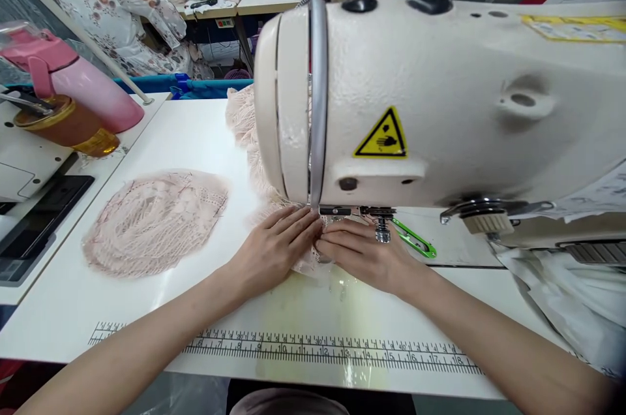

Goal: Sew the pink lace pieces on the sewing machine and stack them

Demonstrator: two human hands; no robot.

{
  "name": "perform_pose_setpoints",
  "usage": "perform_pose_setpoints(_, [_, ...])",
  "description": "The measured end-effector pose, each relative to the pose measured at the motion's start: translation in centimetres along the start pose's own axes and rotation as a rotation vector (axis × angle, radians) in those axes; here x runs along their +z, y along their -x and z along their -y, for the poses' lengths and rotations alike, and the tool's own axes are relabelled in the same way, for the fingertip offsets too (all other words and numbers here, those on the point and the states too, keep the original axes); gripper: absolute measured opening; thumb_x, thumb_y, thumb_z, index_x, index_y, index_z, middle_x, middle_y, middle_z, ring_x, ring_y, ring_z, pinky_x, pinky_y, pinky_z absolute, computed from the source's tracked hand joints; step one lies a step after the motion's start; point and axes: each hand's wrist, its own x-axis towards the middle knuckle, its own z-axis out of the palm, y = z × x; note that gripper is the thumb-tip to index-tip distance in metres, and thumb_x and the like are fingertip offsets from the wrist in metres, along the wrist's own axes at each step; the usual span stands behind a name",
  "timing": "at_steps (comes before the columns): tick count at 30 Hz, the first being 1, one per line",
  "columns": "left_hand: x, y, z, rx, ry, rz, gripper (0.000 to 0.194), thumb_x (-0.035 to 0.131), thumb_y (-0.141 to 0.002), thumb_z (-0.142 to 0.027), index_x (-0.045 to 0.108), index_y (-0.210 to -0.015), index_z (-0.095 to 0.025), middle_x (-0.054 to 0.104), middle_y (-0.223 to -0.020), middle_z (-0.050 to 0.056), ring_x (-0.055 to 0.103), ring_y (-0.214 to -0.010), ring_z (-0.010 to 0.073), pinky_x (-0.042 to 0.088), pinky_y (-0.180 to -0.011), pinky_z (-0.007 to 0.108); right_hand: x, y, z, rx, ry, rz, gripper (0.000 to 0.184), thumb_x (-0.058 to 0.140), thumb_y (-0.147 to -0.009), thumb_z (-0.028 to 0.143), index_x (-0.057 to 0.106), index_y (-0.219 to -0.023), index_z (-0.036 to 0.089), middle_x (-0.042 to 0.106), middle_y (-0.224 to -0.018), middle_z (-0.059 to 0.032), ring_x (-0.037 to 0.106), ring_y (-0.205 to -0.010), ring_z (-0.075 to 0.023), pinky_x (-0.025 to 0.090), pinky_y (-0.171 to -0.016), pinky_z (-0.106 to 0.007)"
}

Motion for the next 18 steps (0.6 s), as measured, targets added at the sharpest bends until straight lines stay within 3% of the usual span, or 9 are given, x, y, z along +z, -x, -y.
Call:
perform_pose_setpoints(7, [0.37,0.12,-0.16,-0.012,0.008,0.033,0.042,0.037,-0.093,-0.008,0.053,-0.133,-0.008,0.058,-0.136,0.013,0.054,-0.127,0.0242,0.046,-0.107,0.043,0.35,0.18,0.21,0.009,0.046,-0.005,0.022,0.056,-0.087,0.007,0.064,-0.1,0.023,0.071,-0.091,0.0083,0.059,-0.09,-0.0079,0.029,-0.058,-0.031])
perform_pose_setpoints(18, [0.14,0.19,-0.3,-0.048,0.047,0.034,0.042,0.046,-0.092,-0.013,0.051,-0.133,-0.005,0.058,-0.134,0.015,0.055,-0.127,0.0252,0.046,-0.109,0.044,0.39,-0.1,0.22,0.006,0.034,-0.025,0.021,0.057,-0.086,0.004,0.066,-0.094,0.022,0.07,-0.086,0.0049,0.058,-0.084,-0.0097,0.032,-0.063,-0.028])
